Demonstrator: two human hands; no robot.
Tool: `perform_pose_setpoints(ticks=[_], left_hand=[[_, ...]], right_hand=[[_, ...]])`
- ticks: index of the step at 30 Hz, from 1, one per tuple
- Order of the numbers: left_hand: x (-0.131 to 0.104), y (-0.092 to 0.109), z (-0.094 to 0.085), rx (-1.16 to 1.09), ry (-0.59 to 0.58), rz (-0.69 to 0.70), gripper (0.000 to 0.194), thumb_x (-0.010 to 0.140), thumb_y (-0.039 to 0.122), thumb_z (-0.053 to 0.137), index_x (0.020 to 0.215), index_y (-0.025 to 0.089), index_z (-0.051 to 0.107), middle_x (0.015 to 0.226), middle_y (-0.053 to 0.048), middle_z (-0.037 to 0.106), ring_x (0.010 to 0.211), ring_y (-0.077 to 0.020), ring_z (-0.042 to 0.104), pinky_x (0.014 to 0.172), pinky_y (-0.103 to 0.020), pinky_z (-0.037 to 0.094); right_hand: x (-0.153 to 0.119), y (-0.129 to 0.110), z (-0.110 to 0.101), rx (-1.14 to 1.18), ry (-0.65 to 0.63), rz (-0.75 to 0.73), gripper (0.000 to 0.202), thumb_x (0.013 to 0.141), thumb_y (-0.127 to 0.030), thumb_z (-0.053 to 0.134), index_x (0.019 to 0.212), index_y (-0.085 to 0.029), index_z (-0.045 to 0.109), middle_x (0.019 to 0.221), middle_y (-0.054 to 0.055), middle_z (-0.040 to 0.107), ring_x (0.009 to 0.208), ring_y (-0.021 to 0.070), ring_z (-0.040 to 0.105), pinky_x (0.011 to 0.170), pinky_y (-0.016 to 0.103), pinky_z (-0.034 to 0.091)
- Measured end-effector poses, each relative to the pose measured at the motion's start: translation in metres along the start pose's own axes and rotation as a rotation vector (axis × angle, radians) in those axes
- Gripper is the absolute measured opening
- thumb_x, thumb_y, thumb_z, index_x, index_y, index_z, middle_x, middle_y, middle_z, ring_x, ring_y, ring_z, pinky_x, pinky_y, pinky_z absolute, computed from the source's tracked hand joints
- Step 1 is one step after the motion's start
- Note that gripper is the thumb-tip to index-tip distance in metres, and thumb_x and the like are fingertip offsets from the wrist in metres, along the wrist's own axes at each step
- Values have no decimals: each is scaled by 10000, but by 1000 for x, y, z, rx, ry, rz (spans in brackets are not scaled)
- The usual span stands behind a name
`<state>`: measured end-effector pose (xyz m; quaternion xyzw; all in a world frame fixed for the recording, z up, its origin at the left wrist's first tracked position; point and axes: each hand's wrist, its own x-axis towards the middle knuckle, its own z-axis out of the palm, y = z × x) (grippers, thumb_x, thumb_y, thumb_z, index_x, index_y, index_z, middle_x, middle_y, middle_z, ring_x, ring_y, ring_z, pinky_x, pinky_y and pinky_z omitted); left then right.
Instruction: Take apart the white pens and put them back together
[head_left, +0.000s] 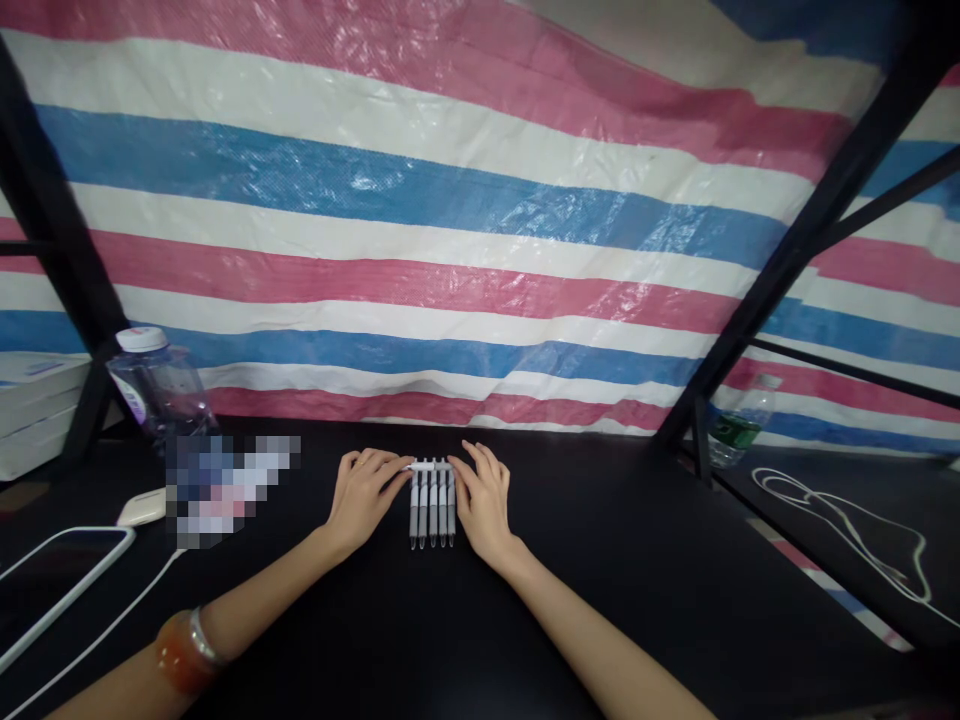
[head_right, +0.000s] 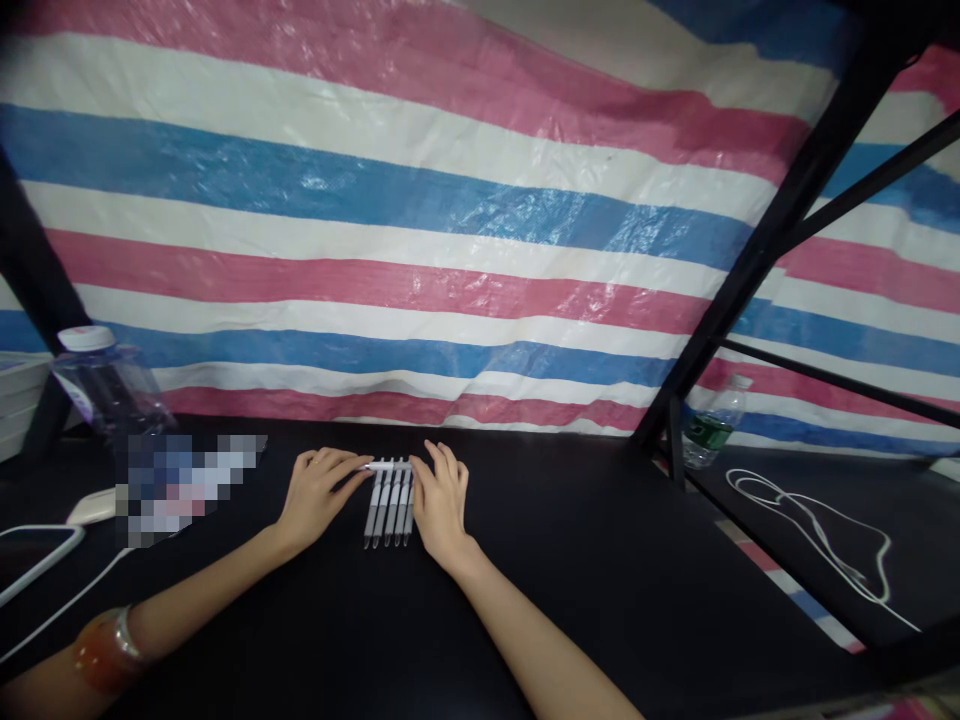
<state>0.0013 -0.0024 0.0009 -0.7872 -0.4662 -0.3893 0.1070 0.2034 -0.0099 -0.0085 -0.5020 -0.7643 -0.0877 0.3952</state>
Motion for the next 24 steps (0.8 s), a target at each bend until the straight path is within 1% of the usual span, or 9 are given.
perform_pose_setpoints(ticks=[10,18,19,21,24], left_hand=[[-1,-3,2,11,-19,11,218,902,315,455,1023,273,631,940,-37,652,864,-182,560,801,-366,295],[0,-1,1,-14,-64,16,241,901,367,442,979,255,639,847,-30,661,781,-171,553,794,-360,298],[0,-1,1,-23,-65,14,240,901,368,442,974,251,638,844,-30,660,779,-170,551,793,-358,300],[1,-1,1,-41,-63,11,237,900,367,444,971,244,634,840,-28,655,775,-167,548,791,-352,307],[1,-2,2,-64,-52,18,242,897,372,446,981,238,629,835,-28,650,774,-165,547,785,-341,320]], right_hand=[[1,-1,-1,39,-10,-13,318,852,-102,422,1077,-231,607,1224,71,554,1214,242,390,930,423,278],[3,0,-4,115,30,18,204,876,-168,434,983,-215,601,1102,60,629,1155,221,467,920,395,283],[3,0,-5,123,32,21,197,879,-181,437,995,-211,594,1090,60,633,1143,217,477,922,391,284],[2,-3,-5,127,24,16,232,884,-213,441,1083,-201,561,1107,70,626,1141,217,477,933,390,281],[2,-5,-5,95,-15,-11,327,895,-232,423,1212,-203,496,1215,90,564,1194,228,430,953,403,268]])
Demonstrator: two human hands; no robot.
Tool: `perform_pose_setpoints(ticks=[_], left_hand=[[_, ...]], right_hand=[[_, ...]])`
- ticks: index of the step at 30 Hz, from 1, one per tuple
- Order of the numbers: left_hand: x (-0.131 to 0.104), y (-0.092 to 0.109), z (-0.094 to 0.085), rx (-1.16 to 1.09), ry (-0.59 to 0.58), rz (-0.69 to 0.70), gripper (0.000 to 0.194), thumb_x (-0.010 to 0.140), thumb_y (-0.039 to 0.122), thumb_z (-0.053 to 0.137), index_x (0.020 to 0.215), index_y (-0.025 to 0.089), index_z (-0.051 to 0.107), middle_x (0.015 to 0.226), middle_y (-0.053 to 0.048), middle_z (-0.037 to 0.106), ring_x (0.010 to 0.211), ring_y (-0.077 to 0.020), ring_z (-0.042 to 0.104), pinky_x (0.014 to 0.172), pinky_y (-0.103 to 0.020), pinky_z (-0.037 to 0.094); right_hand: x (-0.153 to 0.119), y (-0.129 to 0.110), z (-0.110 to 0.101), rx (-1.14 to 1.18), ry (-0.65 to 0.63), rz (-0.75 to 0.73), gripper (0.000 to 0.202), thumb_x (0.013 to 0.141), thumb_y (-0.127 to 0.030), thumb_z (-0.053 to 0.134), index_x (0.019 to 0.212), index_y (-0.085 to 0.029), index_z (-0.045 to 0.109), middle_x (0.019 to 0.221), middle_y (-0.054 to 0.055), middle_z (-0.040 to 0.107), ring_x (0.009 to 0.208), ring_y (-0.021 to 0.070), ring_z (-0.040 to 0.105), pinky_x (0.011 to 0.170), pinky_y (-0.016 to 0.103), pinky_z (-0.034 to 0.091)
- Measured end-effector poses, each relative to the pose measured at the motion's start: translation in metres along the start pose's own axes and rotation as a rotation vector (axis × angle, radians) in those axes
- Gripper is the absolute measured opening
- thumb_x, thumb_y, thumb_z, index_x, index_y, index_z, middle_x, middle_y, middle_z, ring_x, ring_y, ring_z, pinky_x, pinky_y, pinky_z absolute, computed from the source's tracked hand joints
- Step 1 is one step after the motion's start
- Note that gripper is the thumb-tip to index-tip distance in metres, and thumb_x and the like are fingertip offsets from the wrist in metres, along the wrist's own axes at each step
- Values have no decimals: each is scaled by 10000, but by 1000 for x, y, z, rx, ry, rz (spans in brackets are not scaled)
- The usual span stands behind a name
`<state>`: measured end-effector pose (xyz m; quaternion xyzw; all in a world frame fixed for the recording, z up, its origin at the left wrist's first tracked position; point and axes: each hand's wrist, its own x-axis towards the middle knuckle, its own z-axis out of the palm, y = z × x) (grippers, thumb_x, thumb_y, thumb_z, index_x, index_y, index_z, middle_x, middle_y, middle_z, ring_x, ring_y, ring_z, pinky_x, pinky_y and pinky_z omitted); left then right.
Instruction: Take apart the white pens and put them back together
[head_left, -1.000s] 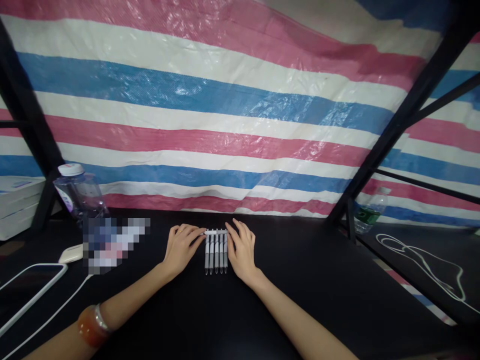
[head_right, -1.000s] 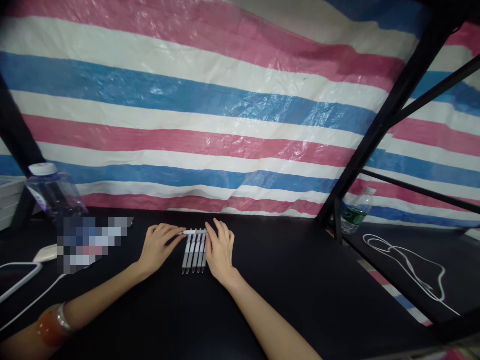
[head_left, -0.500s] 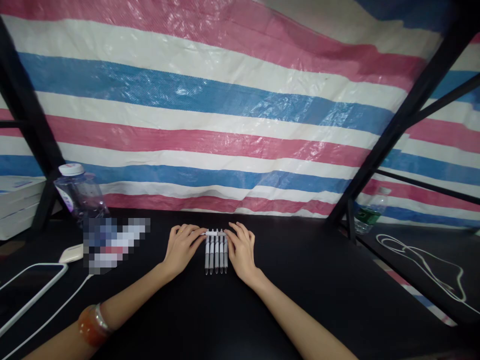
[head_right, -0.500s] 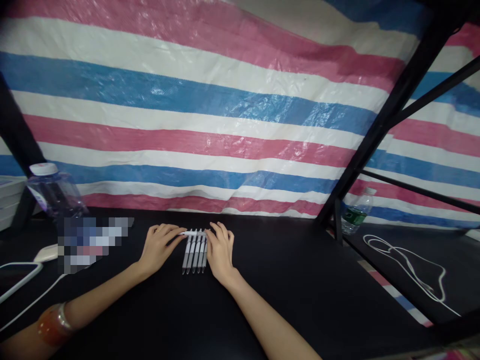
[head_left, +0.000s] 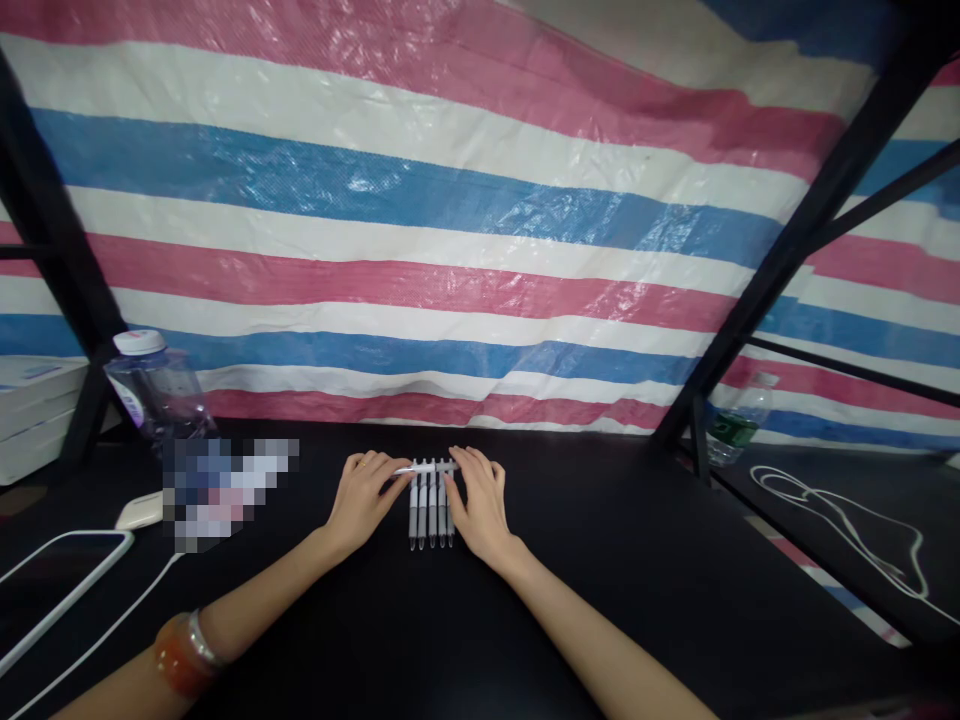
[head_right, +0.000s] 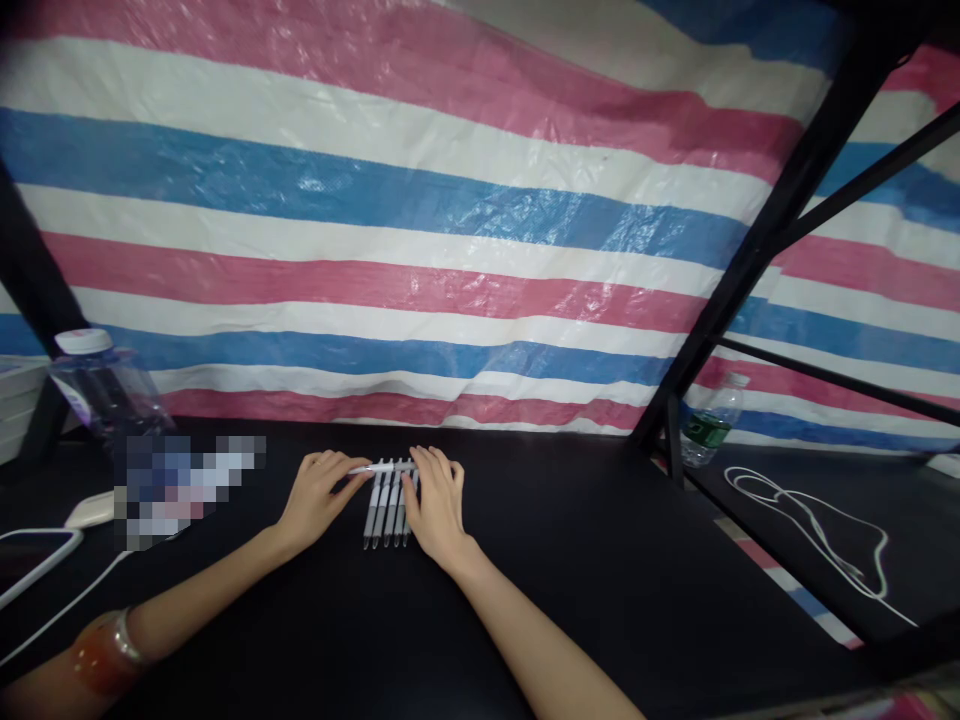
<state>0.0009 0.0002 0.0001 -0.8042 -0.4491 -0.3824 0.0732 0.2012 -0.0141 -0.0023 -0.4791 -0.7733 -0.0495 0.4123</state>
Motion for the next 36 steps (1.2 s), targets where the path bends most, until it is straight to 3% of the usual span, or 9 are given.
perform_pose_setpoints(ticks=[9,16,26,36], left_hand=[[0,0,1,-18,-11,31,251,894,381,443,964,237,635,822,-30,644,774,-165,546,771,-332,336],[0,1,0,-47,-8,66,227,890,362,454,955,236,631,835,-25,646,782,-162,550,781,-325,347],[1,1,-1,-28,-13,49,216,886,356,468,943,230,633,823,-14,641,771,-156,548,777,-324,341],[0,1,-1,-47,31,79,190,878,333,488,916,218,636,826,-19,650,759,-150,543,769,-328,332]], right_hand=[[0,4,2,-13,43,-4,193,854,-200,472,1005,-221,590,1216,79,533,1184,230,415,937,405,316],[0,-2,-2,11,2,-33,281,873,-298,471,1128,-208,550,1275,101,483,1190,242,405,952,410,314],[0,2,0,43,5,-62,201,878,-212,448,1014,-218,596,1214,75,533,1173,217,424,953,386,318],[1,-1,-3,-21,-52,-38,224,883,-313,481,1057,-227,593,1213,81,549,1140,230,457,939,404,262]])
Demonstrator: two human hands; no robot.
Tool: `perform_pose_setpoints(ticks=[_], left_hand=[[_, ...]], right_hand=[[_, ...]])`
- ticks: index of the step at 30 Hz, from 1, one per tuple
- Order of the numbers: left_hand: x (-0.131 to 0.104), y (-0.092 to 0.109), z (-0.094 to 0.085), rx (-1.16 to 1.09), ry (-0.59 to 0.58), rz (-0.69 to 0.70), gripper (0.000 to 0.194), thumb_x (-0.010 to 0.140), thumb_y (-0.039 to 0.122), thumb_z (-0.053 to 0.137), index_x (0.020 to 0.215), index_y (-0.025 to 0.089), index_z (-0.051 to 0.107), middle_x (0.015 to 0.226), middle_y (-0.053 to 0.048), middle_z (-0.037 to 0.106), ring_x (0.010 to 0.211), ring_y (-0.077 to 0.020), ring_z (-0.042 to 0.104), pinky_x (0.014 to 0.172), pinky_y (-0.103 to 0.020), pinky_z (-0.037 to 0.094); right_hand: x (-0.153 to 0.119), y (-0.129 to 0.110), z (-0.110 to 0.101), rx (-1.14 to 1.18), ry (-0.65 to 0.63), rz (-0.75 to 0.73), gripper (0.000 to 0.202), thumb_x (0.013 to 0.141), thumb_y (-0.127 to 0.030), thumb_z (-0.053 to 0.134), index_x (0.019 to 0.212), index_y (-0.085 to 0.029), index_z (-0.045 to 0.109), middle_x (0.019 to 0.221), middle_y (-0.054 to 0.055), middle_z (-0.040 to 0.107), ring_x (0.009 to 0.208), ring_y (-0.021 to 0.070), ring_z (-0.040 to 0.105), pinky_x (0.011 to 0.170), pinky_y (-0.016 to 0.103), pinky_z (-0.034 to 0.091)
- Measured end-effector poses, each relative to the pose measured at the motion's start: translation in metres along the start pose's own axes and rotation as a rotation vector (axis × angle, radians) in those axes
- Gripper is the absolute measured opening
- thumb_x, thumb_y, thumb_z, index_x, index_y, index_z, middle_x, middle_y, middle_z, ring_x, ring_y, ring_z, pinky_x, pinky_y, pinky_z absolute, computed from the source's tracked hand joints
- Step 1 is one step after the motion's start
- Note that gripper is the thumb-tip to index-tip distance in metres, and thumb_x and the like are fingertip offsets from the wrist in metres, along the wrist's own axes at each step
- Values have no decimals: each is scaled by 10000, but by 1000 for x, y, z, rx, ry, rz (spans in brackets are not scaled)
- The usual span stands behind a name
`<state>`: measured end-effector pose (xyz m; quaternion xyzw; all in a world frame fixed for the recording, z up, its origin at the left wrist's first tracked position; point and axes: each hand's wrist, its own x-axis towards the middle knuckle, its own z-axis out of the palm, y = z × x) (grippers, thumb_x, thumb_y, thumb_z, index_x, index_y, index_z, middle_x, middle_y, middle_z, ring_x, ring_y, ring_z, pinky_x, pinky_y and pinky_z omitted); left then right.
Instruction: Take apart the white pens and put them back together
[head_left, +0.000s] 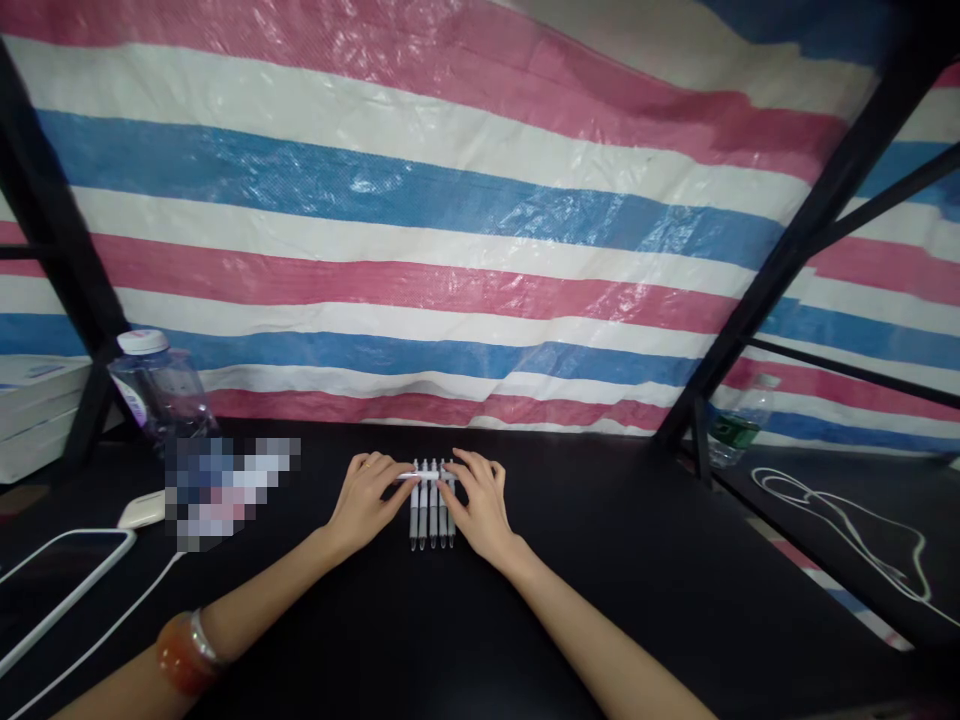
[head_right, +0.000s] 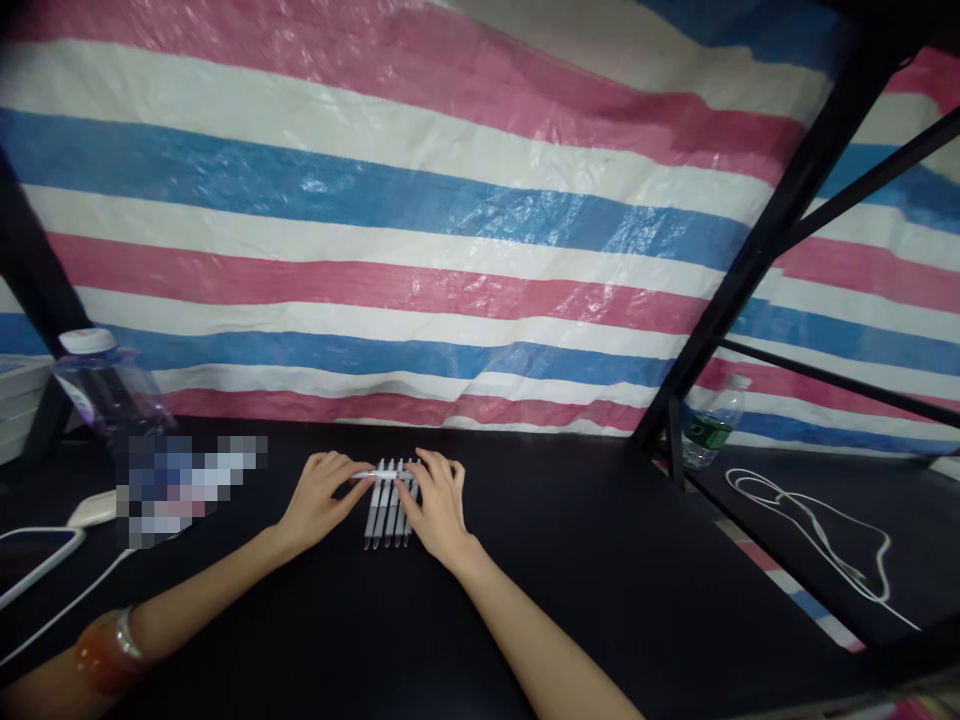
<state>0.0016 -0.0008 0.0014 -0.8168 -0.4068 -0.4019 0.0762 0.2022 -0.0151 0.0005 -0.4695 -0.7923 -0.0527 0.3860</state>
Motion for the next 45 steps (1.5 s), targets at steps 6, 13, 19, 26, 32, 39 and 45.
perform_pose_setpoints(ticks=[6,13,19,26,32,39,45], left_hand=[[0,1,0,7,-7,-15,203,880,335,478,913,218,641,818,-22,650,756,-155,546,772,-332,329],[0,0,1,20,-21,-37,194,875,336,491,911,211,636,789,-14,638,745,-151,537,772,-332,321],[0,1,1,11,-48,-28,210,878,354,482,893,214,638,727,-4,615,703,-143,525,768,-333,313],[0,1,0,15,-22,-46,218,882,349,473,904,212,641,679,3,596,660,-137,519,752,-330,310],[0,-1,1,18,-40,-59,224,883,354,467,890,222,648,654,7,602,623,-134,514,739,-336,309],[-1,-4,3,-66,-104,-29,295,858,413,499,1064,216,577,765,-7,651,664,-139,560,766,-336,346],[-2,0,5,-102,-89,64,209,915,298,414,1006,205,577,947,-46,660,860,-157,593,806,-322,360]], right_hand=[[1,-1,-2,28,-7,-15,226,901,-263,440,1067,-219,587,1173,74,572,1128,214,467,945,394,252],[1,2,1,68,9,-23,181,883,-186,453,1004,-222,583,1070,50,620,1061,195,513,935,384,247],[1,4,2,144,12,22,128,845,-144,482,926,-210,554,969,23,644,937,170,562,903,359,279],[2,0,0,113,-28,-7,225,900,-231,440,1099,-214,543,1033,52,639,972,186,552,912,374,271],[2,0,-1,124,-34,-13,178,898,-201,446,1022,-225,571,1010,40,647,990,189,546,897,372,275],[0,6,4,198,-3,75,124,845,-133,485,905,-212,558,922,14,651,870,170,566,840,330,345],[-1,9,7,208,37,146,138,829,-129,477,891,-212,567,911,10,659,837,165,576,793,300,398]])
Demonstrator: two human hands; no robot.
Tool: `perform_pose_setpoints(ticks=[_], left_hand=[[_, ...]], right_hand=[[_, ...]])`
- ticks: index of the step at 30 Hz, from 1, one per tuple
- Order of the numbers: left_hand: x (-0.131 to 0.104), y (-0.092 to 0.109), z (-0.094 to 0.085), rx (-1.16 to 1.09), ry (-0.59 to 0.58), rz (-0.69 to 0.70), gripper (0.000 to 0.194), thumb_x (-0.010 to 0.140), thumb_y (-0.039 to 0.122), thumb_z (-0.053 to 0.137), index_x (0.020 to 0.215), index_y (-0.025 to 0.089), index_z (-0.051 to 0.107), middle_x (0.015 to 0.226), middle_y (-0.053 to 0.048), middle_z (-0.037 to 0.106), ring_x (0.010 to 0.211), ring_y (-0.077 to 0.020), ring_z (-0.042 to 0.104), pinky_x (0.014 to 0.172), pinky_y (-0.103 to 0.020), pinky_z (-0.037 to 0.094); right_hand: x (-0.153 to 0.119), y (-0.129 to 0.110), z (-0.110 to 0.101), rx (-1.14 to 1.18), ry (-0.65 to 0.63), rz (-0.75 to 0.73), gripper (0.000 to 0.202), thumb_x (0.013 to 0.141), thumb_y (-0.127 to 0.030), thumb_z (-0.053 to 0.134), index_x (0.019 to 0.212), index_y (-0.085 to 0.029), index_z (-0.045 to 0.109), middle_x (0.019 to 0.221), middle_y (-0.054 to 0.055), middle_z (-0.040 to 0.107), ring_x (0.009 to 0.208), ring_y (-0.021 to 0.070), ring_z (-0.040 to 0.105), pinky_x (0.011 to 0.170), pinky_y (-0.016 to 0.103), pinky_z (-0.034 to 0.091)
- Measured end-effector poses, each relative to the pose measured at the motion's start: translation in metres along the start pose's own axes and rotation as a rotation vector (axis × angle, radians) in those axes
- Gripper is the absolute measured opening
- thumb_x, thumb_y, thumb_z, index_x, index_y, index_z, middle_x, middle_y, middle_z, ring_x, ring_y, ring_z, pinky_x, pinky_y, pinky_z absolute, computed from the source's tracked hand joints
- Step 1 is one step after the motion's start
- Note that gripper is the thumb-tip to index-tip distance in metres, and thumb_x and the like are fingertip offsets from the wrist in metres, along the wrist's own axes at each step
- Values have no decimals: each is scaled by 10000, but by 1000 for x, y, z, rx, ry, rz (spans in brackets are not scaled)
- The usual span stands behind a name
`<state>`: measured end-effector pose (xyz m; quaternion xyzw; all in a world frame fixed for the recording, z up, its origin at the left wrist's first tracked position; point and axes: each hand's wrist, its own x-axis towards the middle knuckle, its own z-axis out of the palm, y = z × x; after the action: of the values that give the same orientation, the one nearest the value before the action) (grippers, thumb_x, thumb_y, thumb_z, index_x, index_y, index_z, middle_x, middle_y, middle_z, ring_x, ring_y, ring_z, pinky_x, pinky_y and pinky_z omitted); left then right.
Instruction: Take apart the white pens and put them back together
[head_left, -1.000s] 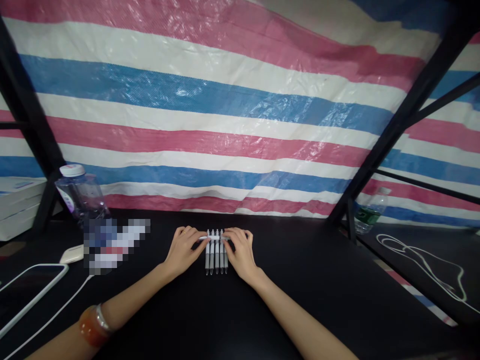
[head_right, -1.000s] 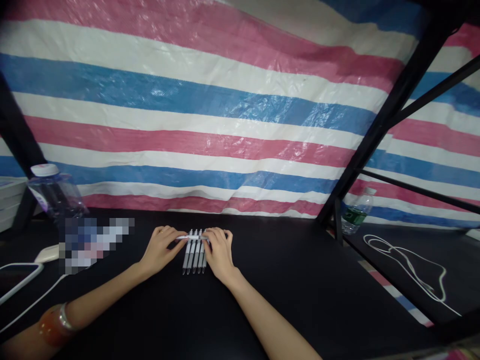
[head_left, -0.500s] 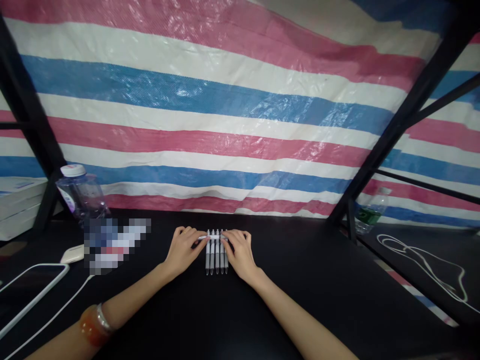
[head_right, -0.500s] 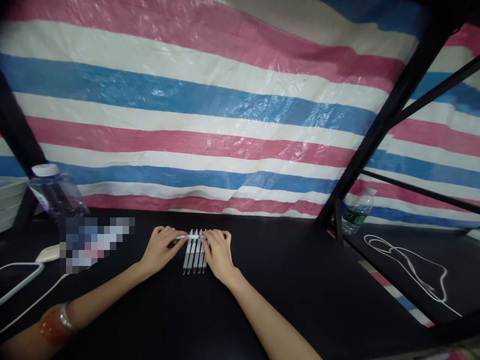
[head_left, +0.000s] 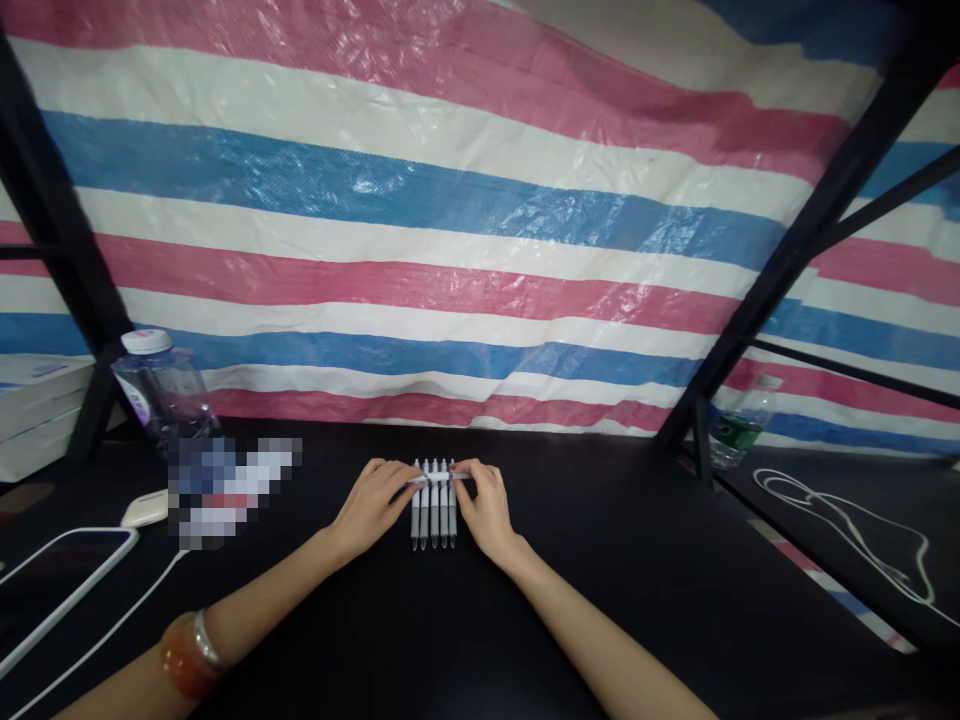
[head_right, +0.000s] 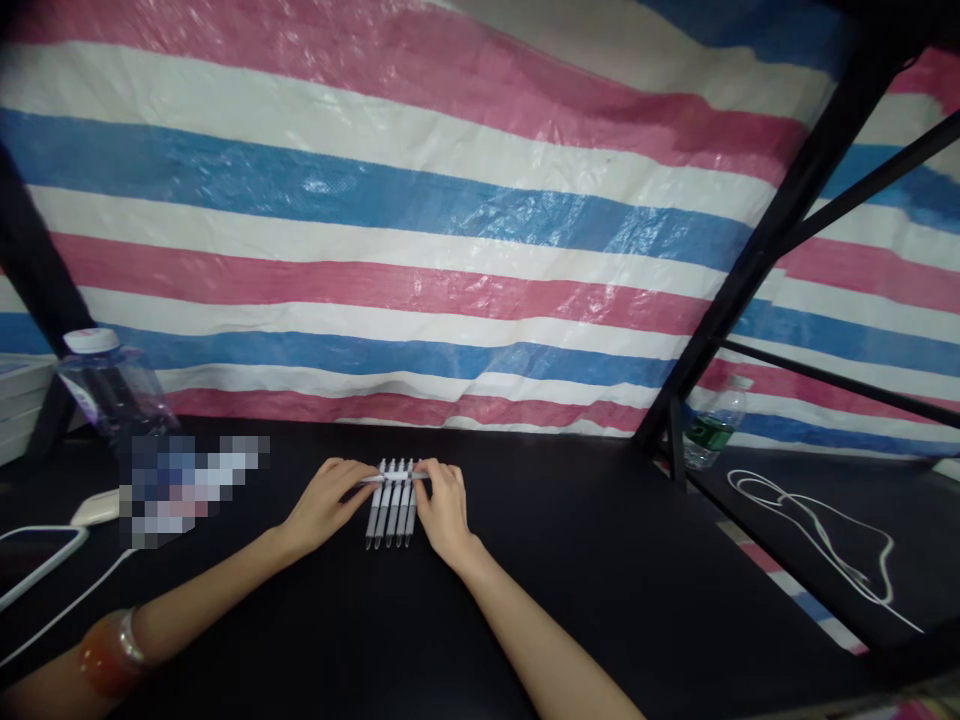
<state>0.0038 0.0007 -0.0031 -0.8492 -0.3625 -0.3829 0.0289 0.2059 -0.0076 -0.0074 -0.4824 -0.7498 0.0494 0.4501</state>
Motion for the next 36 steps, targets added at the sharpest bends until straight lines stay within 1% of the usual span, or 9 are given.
perform_pose_setpoints(ticks=[5,9,14,17,20,24,27,31,36], left_hand=[[1,0,-3,48,40,-56,205,905,319,443,985,215,600,971,-39,647,916,-164,583,796,-318,341],[2,0,-6,66,22,-94,222,920,285,405,924,205,612,874,-20,652,811,-147,581,783,-328,321],[1,-1,-4,84,-23,-137,261,930,293,374,876,197,611,767,-5,647,699,-141,552,776,-343,319],[0,-1,-2,36,0,-173,225,897,339,450,1022,200,574,821,-7,644,727,-143,565,791,-334,347],[-1,0,0,-21,22,-135,337,852,344,527,1162,215,504,1022,-46,610,892,-169,564,817,-322,385],[-2,-1,3,-45,33,-45,194,896,252,446,1026,222,587,1002,-42,621,902,-157,566,812,-306,396],[-1,-1,1,-24,47,-18,181,892,269,467,994,223,610,943,-30,658,859,-148,588,807,-311,370],[1,1,-3,9,35,-43,212,890,345,465,937,211,622,850,-24,681,754,-145,593,808,-334,339],[2,0,-4,48,30,-125,312,918,325,380,741,184,595,663,0,618,627,-130,525,765,-333,329]], right_hand=[[0,0,2,0,0,-30,221,844,-135,472,986,-228,613,1000,22,677,903,174,612,815,323,402],[-1,2,4,4,-24,-67,267,856,-133,468,1027,-251,636,1083,31,664,1005,185,603,826,335,389],[-1,2,4,1,-14,-52,243,846,-130,481,962,-251,657,1046,26,678,993,182,609,831,343,372],[0,2,3,8,13,-19,221,828,-128,492,924,-236,659,1004,27,690,949,183,624,810,340,379],[0,3,2,14,50,28,211,809,-126,492,897,-228,655,968,25,698,898,187,636,793,341,389],[0,5,3,12,74,50,204,795,-127,487,869,-229,647,947,13,701,872,184,641,790,337,400],[0,5,4,10,92,60,197,791,-129,487,855,-231,643,947,8,700,870,184,639,789,337,403],[0,4,4,11,104,78,190,796,-145,477,840,-228,642,947,22,700,872,196,637,786,348,406],[0,4,4,18,120,102,163,780,-136,487,795,-224,624,938,14,701,866,195,633,789,347,402]])
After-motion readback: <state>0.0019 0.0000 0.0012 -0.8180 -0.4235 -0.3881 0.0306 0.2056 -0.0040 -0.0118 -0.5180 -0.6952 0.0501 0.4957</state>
